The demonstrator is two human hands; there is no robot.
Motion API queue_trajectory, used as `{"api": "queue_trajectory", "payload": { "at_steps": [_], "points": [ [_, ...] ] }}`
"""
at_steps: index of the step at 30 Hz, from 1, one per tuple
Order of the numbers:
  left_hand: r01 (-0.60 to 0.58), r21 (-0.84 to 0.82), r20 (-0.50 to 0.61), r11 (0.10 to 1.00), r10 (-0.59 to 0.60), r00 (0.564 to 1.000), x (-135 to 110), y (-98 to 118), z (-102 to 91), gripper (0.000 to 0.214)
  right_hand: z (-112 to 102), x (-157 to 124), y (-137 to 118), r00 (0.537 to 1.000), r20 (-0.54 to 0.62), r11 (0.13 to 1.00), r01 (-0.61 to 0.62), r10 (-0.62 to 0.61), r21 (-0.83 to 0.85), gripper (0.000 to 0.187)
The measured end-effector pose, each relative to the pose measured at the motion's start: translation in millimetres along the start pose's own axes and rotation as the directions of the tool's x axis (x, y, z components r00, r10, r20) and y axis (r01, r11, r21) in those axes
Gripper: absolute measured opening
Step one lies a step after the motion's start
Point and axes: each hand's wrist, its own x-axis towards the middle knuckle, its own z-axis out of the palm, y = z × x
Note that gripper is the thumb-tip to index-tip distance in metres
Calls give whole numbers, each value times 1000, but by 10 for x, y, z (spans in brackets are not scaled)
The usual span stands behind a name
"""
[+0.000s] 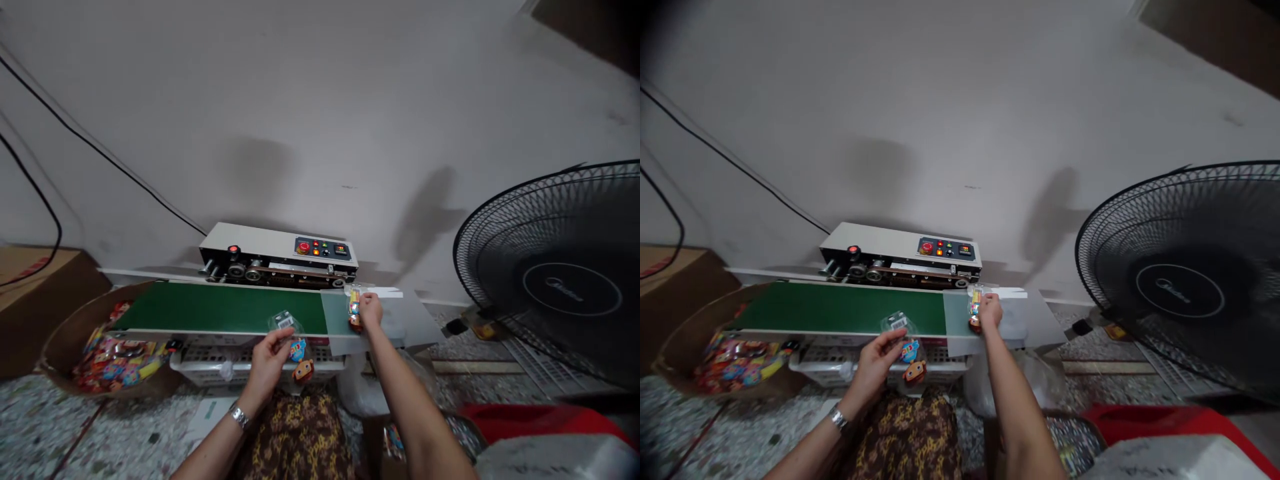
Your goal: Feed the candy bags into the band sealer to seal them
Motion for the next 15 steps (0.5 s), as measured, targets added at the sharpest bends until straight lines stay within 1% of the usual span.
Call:
{"api": "queue_trajectory", "payload": {
  "at_steps": [3, 5, 10, 15],
  "points": [
    [33, -17, -1, 999, -34, 999, -37, -17, 2, 34, 72, 49, -72, 1000, 22, 999, -20, 21, -41, 26],
    [54, -33, 3, 998, -54, 999, -52, -23, 12, 34, 111, 54, -136, 999, 42, 998, -8, 11, -63, 26],
    [73, -52, 26, 996, -72, 997, -62, -63, 52, 34, 170, -7, -298, 993, 95, 993, 78, -70, -88, 28],
    [66, -48, 56, 997, -64, 996, -107, -55, 65, 37, 128, -187, -407, 978, 109, 979, 185, -176, -79, 42]
  ]
}}
